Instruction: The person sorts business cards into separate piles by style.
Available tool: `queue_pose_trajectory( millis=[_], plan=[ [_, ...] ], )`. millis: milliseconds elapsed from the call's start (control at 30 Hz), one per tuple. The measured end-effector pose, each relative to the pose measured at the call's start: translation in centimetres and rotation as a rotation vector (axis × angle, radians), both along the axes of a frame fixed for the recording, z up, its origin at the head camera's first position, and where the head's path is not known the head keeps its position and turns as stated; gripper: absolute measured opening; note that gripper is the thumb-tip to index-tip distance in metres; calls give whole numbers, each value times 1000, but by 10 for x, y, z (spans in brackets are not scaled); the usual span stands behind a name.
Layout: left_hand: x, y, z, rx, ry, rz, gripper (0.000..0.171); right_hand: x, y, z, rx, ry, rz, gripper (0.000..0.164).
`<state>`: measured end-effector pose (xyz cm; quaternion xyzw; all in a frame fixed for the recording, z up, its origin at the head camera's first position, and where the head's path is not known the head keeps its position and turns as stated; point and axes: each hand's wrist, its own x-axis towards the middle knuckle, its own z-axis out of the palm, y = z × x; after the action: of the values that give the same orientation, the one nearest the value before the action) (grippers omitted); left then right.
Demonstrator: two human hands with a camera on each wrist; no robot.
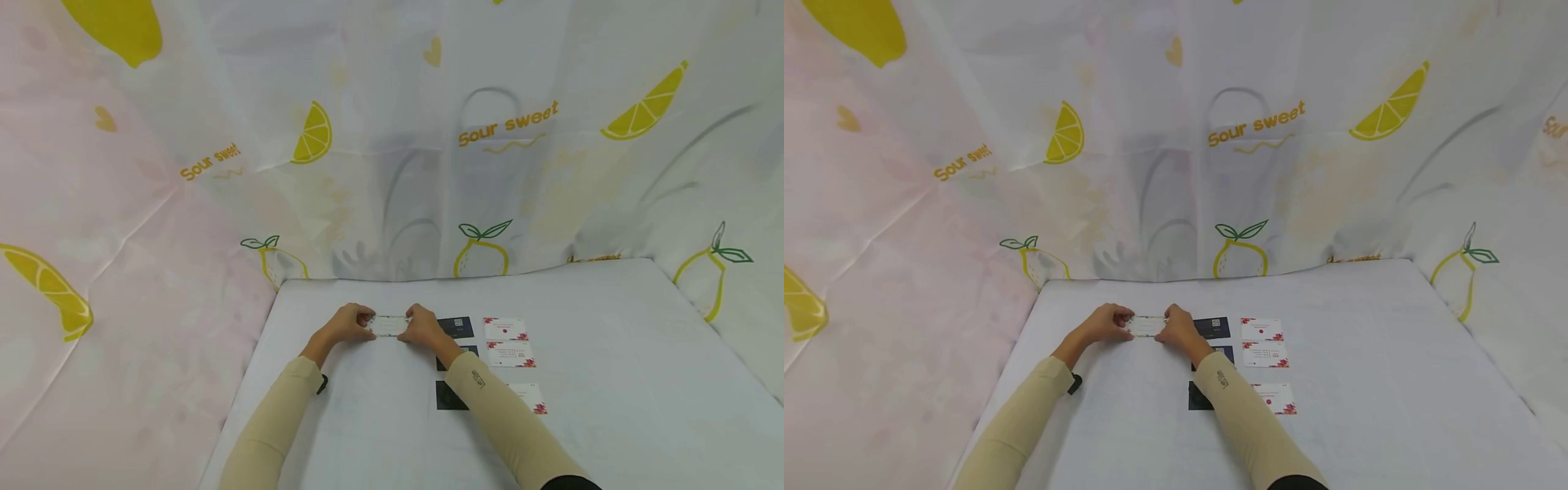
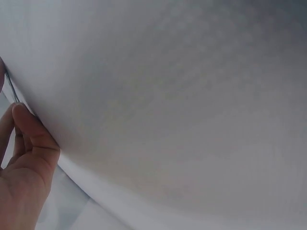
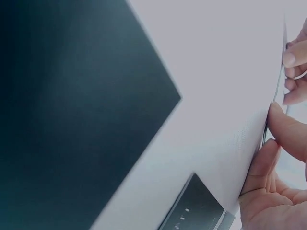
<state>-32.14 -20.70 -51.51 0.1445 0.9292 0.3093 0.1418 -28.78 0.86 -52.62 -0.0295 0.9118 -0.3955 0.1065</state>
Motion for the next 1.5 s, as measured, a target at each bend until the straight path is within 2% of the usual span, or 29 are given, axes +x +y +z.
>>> queue_pose_trajectory(
  millis=[300, 433, 1500],
  plan=[
    [-3, -1, -2, 13, 3, -9, 52, 0, 1, 6, -10, -18, -21, 55],
    [-5, -2, -4, 8, -5, 7, 52, -1, 1, 6, -17, -23, -22, 54],
    [0, -1, -7, 24, -22, 40, 50, -1, 2, -2, -32, -55, -42, 54]
  ],
)
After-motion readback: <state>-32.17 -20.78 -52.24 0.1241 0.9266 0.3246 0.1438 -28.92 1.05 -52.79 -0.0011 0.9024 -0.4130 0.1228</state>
